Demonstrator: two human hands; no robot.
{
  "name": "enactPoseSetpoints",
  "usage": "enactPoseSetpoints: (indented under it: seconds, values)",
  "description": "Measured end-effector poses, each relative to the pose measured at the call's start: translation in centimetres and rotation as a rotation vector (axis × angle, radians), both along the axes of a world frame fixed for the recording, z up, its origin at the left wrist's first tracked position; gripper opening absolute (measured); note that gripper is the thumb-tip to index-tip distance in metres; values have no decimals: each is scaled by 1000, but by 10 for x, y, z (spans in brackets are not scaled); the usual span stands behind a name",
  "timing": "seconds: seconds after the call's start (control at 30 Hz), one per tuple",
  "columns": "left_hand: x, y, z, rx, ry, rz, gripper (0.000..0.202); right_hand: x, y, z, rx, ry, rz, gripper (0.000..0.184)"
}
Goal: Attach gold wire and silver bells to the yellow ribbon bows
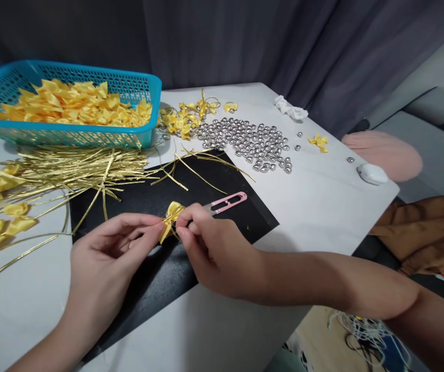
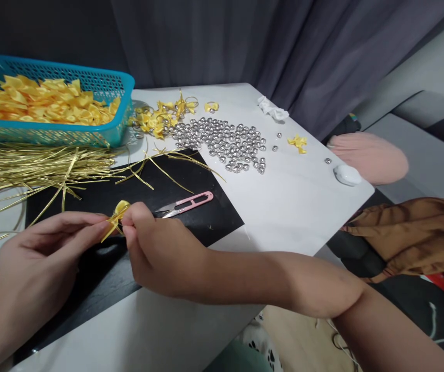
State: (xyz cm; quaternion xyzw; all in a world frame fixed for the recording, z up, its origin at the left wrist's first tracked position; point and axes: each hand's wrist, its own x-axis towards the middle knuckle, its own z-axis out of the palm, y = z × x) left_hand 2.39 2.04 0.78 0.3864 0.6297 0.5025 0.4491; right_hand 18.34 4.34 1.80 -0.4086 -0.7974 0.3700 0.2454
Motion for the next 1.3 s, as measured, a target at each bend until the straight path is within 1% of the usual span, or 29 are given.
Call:
enactPoseSetpoints:
  seconds: [0.17,0.3,0.53,0.83,0.93,1.07,1.13,1.2,1.3]
  values:
    - [2,-1,2,-3,48,35,8,1,0,0,-3,13,-13,4]
    - [5,-1,5,17,80,36,10,1,-3,-4,-6,82,-26,4]
    - [4,0,6,196,153,30,9,-3,-10,-8,-22,198,-77,3]
    - [7,-3,6,262,217,33,12,-7,-12,-12,0,257,-113,3]
    - [9,-3,6,295,251,9,11,-9,-14,-13,19,270,-122,4]
    - [9,-5,6,336,305,-70,8,-10,-15,-15,63,292,-122,3]
    - [9,-6,5,361,334,-86,6,-10,-14,-15,81,304,-123,3]
    - [8,-8,4,367,368,-58,4,-10,-13,-15,80,316,-123,3]
    - [8,-7,3,354,390,-4,1,-8,-10,-15,14,331,-88,6]
